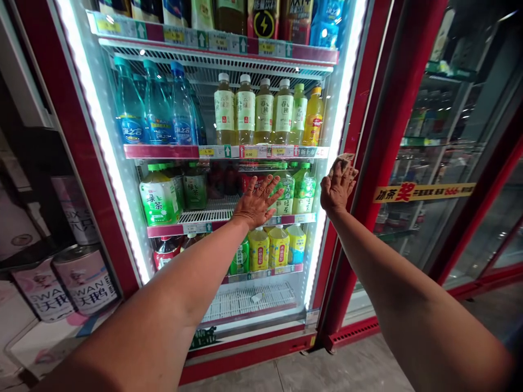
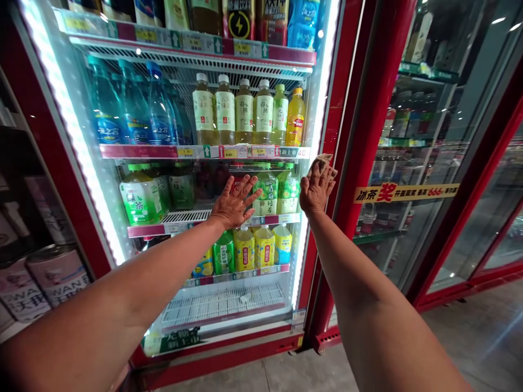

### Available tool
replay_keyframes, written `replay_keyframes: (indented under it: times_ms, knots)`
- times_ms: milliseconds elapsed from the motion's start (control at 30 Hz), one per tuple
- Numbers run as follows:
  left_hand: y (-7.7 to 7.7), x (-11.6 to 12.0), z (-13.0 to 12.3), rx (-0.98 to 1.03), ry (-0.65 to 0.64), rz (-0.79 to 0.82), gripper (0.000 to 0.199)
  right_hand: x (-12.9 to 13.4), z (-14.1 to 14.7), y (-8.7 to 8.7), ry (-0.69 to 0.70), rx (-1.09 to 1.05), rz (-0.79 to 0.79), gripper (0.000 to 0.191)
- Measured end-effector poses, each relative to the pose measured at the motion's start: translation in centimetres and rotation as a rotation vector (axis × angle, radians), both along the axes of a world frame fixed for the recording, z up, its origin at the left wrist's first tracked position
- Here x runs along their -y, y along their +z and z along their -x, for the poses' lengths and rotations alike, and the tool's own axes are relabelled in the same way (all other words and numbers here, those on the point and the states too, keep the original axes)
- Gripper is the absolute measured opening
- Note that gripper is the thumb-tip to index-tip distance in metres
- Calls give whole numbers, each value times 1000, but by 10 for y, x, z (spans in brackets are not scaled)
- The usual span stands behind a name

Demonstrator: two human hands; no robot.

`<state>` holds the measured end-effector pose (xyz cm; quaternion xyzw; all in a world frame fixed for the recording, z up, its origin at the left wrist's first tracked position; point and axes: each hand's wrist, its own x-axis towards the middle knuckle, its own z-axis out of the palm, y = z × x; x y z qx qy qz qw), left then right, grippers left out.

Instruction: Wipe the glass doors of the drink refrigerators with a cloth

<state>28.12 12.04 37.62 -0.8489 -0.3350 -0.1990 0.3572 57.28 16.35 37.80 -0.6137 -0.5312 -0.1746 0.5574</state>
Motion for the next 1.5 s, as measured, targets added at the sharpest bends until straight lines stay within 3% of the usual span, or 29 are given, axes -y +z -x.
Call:
replay_keyframes:
  times_ms: [100,167,233,333,433,567,633,700,800,900,1067,1167,1267,1367,1500]
  knots:
    - [0,0,0,0,2,4,67,-4,1,24,-18,-120,-31,73]
    - [0,0,0,1,0,6,68,-5,4,35,-2,-84,-56,73]
    - [0,1,0,3,-5,9,69,-4,5,34,22,32,-53,73]
    - [-1,1,0,9,-16,7,70,-1,1,15,40,194,-22,73]
    - [-2,0,1,20,-32,-10,72,-3,-4,7,11,144,-24,72]
    - [-3,-2,2,30,-55,-29,75,-11,6,31,-20,-68,-69,74]
    - [-3,-2,2,24,-51,-32,75,-11,16,40,-6,-50,-97,74]
    - [-4,-2,2,16,-41,-33,75,-7,24,37,35,74,-97,73]
    - [-4,-3,2,16,-36,-34,75,1,26,12,103,288,-45,73]
    - [-4,-3,1,17,-41,-37,76,4,19,-4,90,273,-25,73]
    - [-4,-3,3,18,-45,-26,77,-10,35,14,-18,-26,-139,78]
    - [-5,-2,4,31,-70,-33,80,-10,63,16,1,111,-171,73]
    - [-6,-3,6,58,-97,-43,86,-2,81,-1,62,364,-122,69]
    - [-8,-3,7,80,-107,-39,89,4,74,-12,101,448,-87,69]
    - [-8,-2,8,94,-106,-36,90,-4,57,6,53,226,-123,70]
